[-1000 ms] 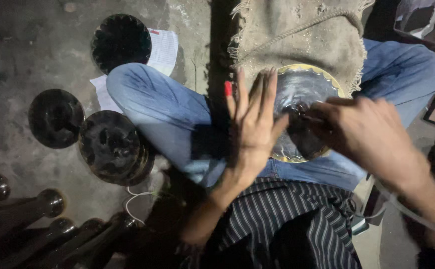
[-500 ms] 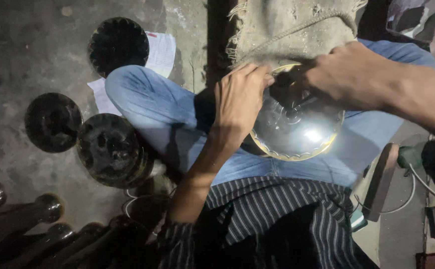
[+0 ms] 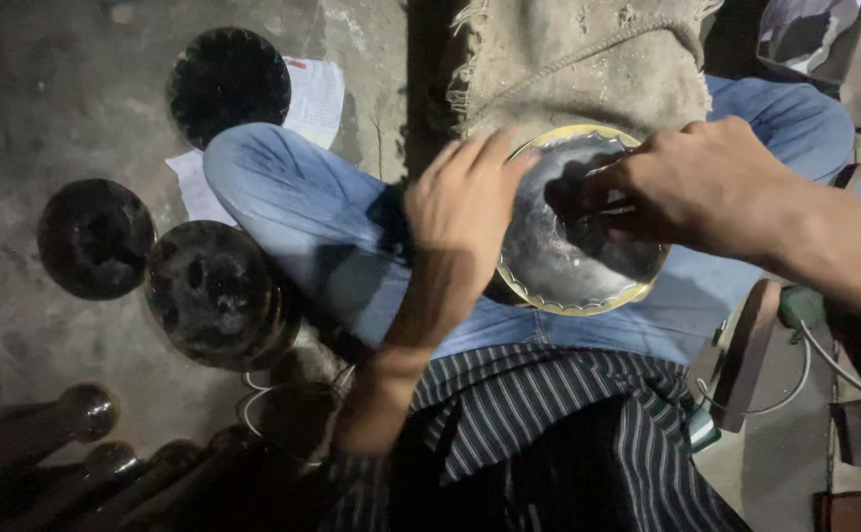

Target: The person sits cross-legged on the floor with a decorative metal plate on their lap and uses a small hand tool to scrape and engrave patterns into the plate's surface, steadying the plate with the other hand. They occasionally set the plate aside, pick up another dark metal piece, and resume working on the plate.

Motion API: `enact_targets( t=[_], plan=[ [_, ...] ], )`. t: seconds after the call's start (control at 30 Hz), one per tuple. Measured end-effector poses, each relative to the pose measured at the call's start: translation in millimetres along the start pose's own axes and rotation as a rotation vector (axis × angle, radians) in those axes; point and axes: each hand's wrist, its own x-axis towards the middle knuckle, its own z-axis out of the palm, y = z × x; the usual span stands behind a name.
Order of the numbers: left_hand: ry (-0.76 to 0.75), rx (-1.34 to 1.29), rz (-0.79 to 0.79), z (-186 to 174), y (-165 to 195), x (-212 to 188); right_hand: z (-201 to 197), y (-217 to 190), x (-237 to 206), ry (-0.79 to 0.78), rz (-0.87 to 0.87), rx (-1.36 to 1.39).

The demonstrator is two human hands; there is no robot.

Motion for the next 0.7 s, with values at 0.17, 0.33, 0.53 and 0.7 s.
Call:
enact_targets(
  t=[0.17, 0.33, 0.53, 0.7],
  plan=[
    [-0.221, 0.012, 0.144, 28, 3, 45, -3, -5, -5, 0.024, 0.028, 0.015],
    [-0.258, -0.017, 0.049, 22, -8, 36, -6, -13, -13, -0.036, 0.084, 0.115],
    [-0.197, 0.051, -0.039, -2, -9, 8, -1, -15, -15, 0.041, 0.089, 0.081],
    [-0.325, -0.015, -0.282, -34, 6, -40, 10, -15, -11, 0.138, 0.097, 0.039]
  ],
)
